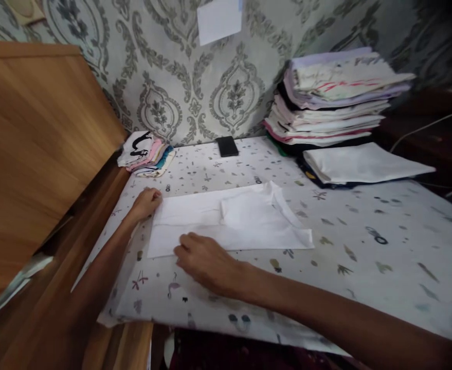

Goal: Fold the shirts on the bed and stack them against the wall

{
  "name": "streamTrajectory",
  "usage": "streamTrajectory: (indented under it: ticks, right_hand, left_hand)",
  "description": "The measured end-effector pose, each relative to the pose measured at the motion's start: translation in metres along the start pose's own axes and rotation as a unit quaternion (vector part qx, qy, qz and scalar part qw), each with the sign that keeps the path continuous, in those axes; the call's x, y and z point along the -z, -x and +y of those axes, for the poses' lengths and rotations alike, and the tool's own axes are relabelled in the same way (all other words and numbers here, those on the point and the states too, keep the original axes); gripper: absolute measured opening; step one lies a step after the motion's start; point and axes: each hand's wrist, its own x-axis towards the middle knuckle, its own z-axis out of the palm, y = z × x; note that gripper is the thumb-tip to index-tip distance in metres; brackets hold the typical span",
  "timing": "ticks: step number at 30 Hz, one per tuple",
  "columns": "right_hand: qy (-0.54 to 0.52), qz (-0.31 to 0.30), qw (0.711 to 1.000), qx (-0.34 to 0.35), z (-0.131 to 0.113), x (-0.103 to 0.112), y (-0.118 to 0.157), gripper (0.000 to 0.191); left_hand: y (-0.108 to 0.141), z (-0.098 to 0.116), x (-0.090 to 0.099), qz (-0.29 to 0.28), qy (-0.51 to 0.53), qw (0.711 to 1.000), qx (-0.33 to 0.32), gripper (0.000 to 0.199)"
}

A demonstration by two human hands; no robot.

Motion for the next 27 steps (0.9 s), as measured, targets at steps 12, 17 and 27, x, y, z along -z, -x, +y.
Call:
streamTrajectory:
  ticks: [12, 17, 27]
  right_hand:
    - [0.047, -0.069, 0.996, 0.009, -0.03, -0.023, -0.077, 0.022]
    - [-0.153, 0.022, 0.971, -0.181, -0.015, -0.007, -0.054, 0.02]
    - [-0.662, 0.175, 0.594, -0.422, 0.01, 0.01, 0.031, 0.011]
  left_hand:
    - [-0.006, 0.003, 0.011, -0.046, 0.119, 0.992, 0.015, 0.016]
    - [0.003, 0.031, 0.023, -0.047, 0.238, 0.97, 0.025, 0.029]
    - [-0.03, 0.124, -0.004, -0.166, 0.376, 0.911, 0.041, 0.03]
